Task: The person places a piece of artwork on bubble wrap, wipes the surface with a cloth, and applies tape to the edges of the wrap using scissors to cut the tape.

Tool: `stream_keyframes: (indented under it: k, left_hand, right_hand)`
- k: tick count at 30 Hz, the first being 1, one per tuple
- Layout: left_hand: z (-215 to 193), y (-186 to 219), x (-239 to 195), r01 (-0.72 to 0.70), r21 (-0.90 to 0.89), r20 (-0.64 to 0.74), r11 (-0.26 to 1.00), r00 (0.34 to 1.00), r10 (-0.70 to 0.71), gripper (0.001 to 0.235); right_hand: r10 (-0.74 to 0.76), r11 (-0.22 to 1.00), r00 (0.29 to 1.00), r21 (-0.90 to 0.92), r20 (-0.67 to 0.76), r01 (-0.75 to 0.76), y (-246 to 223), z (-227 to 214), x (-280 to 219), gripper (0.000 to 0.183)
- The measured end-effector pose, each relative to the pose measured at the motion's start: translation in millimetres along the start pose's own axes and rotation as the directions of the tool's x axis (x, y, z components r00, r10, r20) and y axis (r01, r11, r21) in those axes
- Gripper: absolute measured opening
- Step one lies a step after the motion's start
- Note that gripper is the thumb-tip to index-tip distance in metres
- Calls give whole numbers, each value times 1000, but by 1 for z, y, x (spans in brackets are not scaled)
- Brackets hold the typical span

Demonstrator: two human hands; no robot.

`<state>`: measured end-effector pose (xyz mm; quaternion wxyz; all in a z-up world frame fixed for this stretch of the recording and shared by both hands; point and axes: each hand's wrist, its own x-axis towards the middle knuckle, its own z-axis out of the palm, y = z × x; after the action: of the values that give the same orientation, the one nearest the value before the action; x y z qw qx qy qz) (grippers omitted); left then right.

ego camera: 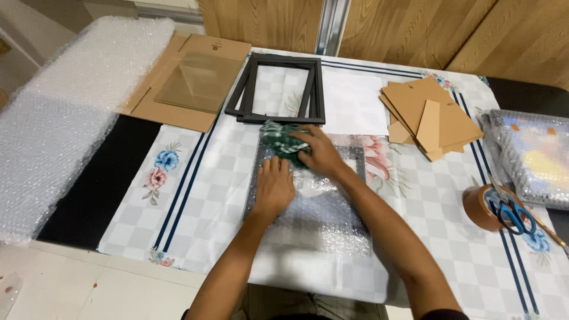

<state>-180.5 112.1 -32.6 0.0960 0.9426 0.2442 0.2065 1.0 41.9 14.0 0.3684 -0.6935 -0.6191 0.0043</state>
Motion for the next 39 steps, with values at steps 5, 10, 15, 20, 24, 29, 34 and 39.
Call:
stream_keyframes:
  k: [5,10,15,20,24,29,34,39]
  left_hand:
    - [-12,4,-1,-9,-27,34,1000,999,10,25]
    - [-17,-18,9,43,-190,144,981,989,-15,21]
    - [-63,-65,22,11,-434,-221,901,968,-119,12]
    - [13,-92,20,62,-342,-69,938,993,-91,14]
    - [-6,-74,13,16,-215,-100,976,994,-38,16]
    - [-10,-74,11,-18,-192,-97,981,995,-1,16]
    - [-16,-69,7,-30,-198,-90,980,996,12,15]
    - [-36,-55,9,-109,-14,-106,994,989,106,14]
  right_hand:
    - [149,953,989,-263,-18,-148,35,-45,-51,54]
    - [179,840,970,-488,-165,-238,45,-69,-78,48]
    - [-124,987,959,-133,-256,92,-73,-44,-75,48]
    - [-319,942,948,-105,6,318,-120,40,-97,60]
    - [-345,904,933,-230,102,360,-111,46,-115,63]
    - [-185,947,974,-240,135,213,-96,-15,-148,58]
    - [86,910,996,-404,-24,-89,-64,-67,-206,50]
    - [113,808,914,-499,-391,-313,-63,-105,-193,44]
